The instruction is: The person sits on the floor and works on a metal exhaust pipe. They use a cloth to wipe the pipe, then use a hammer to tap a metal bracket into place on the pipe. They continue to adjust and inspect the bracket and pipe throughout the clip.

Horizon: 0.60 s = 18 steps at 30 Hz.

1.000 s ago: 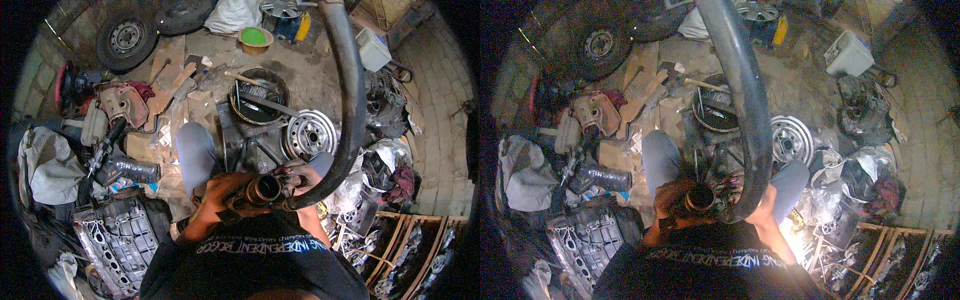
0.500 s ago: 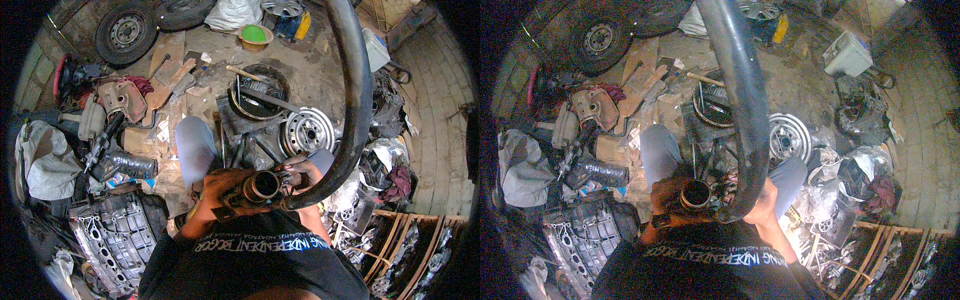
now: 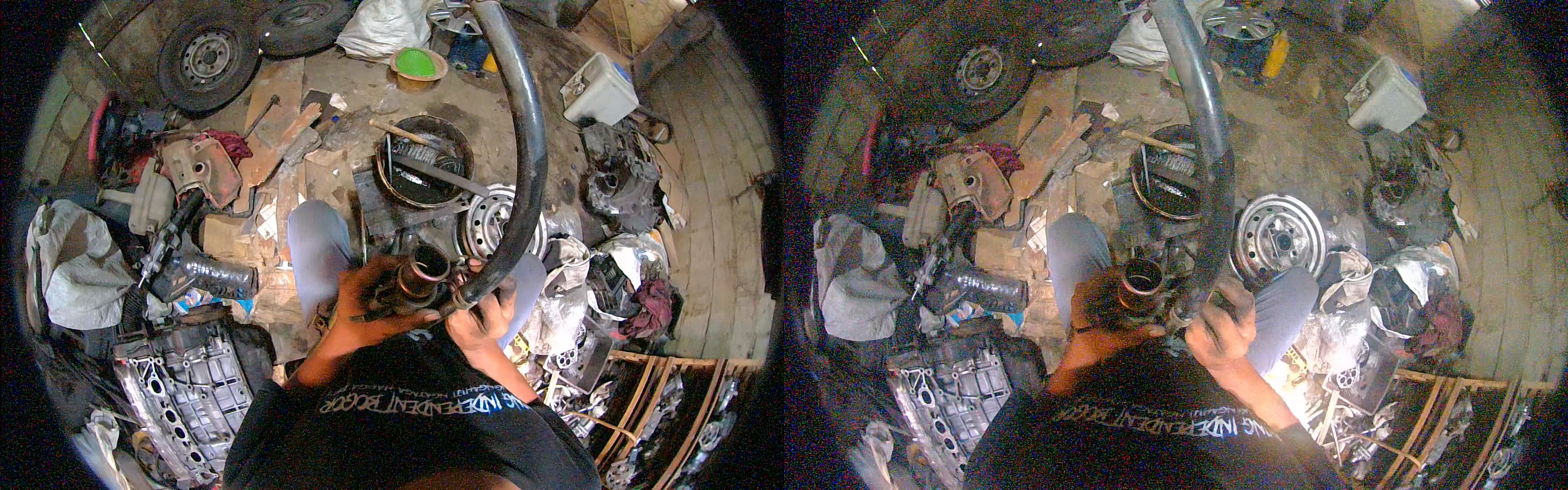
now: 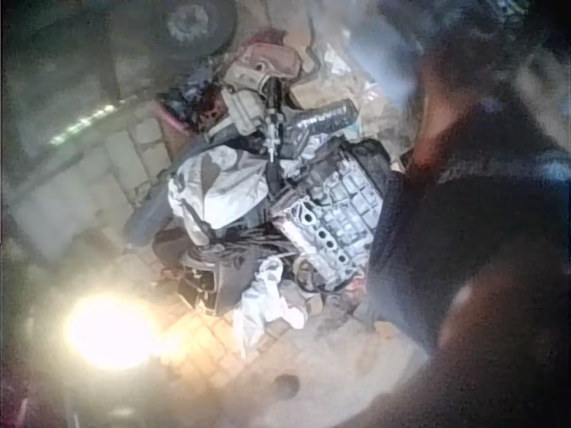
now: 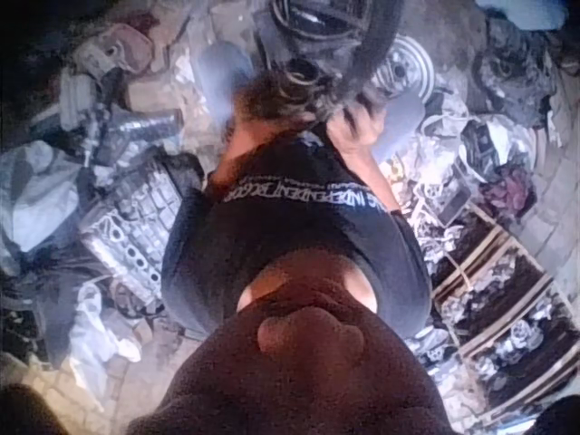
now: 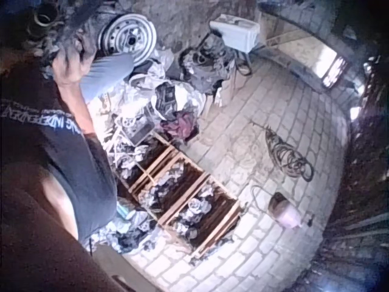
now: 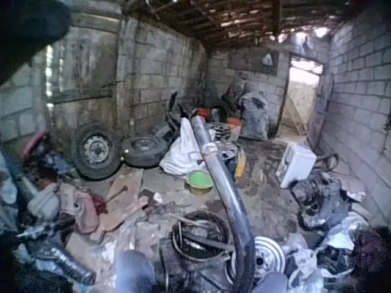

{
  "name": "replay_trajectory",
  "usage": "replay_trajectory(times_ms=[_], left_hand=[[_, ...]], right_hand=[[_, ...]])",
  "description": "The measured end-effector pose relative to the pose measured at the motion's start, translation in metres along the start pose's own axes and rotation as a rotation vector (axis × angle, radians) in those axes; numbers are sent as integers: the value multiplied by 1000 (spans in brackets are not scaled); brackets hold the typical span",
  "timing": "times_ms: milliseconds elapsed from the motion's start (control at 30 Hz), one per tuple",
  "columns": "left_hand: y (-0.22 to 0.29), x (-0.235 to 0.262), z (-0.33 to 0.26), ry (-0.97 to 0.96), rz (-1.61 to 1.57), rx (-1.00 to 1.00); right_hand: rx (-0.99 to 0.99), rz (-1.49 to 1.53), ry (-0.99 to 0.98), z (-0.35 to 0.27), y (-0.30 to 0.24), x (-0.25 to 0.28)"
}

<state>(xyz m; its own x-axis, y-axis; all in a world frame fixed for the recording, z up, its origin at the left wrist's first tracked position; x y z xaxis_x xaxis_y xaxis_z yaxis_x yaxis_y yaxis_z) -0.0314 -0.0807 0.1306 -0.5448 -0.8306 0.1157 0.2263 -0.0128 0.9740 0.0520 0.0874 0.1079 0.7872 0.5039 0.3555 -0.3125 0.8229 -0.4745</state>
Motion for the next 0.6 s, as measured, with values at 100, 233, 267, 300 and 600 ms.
replay_trajectory(times_ms=[100,233,267,300,600], left_hand=[[-4,-4,3,44,-42,21],[-17,-3,8,28,-27,16],[-18,-3,10,33,-19,5],[-18,-3,12,37,-10,-6],[-28,-12,15,76,-117,96]], right_hand=[[-33,-17,-18,10,-1,-5],[-6,10,6,11,3,-12],[7,12,-3,12,3,-13],[19,13,-13,13,3,-14],[-62,-85,-15,8,13,-16]])
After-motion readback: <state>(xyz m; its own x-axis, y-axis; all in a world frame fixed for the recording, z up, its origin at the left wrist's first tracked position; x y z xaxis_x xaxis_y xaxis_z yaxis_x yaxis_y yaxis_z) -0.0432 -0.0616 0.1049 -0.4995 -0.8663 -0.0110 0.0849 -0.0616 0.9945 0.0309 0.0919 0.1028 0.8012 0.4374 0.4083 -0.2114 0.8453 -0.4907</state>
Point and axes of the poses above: each hand's wrist, its own z-axis towards the middle knuckle, its own x-axis out of the back of the hand, y = z × x, the point moved 1 cm from there along z, towards the middle knuckle, and after that the axes turned 2 degrees about -y, right-handed, at the moved point
